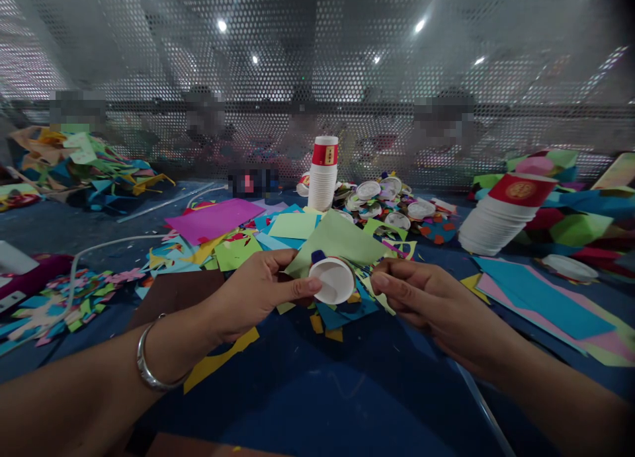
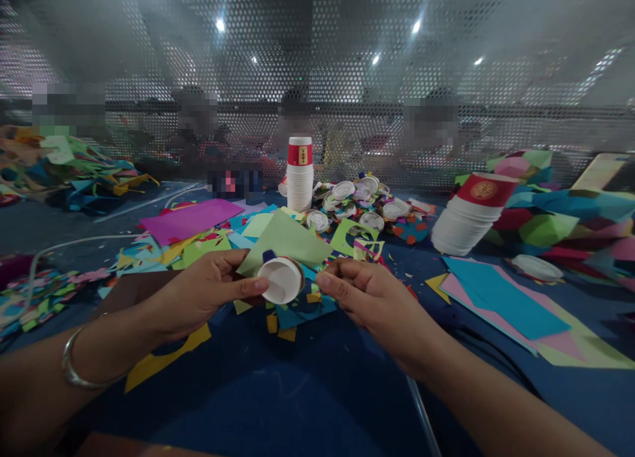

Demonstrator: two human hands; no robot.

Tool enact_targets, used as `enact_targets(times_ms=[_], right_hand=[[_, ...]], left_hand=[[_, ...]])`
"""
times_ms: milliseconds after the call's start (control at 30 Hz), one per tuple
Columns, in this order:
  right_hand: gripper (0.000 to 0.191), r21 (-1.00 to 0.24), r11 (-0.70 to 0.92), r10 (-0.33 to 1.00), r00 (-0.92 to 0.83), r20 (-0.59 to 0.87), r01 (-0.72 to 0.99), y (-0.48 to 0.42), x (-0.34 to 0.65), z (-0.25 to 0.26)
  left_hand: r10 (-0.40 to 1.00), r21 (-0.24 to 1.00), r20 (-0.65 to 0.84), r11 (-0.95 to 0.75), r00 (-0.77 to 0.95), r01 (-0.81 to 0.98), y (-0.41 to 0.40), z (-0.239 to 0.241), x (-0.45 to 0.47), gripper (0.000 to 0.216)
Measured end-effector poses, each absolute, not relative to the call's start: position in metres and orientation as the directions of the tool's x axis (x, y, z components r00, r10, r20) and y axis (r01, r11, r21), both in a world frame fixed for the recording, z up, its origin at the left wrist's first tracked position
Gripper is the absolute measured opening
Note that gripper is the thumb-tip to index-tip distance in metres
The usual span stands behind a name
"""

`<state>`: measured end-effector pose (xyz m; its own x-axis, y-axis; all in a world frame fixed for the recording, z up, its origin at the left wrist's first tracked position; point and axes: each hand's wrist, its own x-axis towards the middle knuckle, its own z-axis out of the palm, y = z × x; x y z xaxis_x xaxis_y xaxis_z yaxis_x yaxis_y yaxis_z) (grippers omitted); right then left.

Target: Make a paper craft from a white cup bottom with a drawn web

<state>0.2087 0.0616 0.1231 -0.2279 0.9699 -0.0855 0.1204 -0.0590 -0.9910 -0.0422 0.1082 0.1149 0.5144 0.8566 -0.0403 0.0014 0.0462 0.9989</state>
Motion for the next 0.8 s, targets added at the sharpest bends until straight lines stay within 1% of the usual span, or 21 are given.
enact_targets(times_ms=[267,367,500,667,800], right_hand=[[0.041,-0.988,-0.035,0.975,-0.214,-0.067,0.151,0.0611,0.2058,0.1249],[0.042,-0.987,-0.044,0.975,-0.208,-0.077,0.155,0.0616,0.2056,0.1254],[0.041,-0.987,-0.076,0.973,-0.207,-0.105,0.142,0.0622,0.207,0.1242],[0.04,-0.988,-0.092,0.972,-0.206,-0.117,0.127,0.0616,0.2073,0.1244],[0.038,-0.991,-0.095,0.967,-0.225,-0.115,0.096,0.0619,0.2058,0.1255]], left_hand=[[0.867,0.999,-0.046,0.054,0.496,-0.001,0.1093,0.1167,-0.0408,0.034],[0.871,0.999,-0.041,0.051,0.489,-0.007,0.1094,0.117,-0.0405,0.032],[0.874,1.0,-0.004,0.015,0.487,-0.02,0.1101,0.1151,-0.0414,0.027],[0.891,0.997,0.059,-0.077,0.45,0.02,0.1103,0.114,-0.0432,0.028],[0.877,0.997,0.066,-0.076,0.476,0.001,0.1089,0.1164,-0.0422,0.025]])
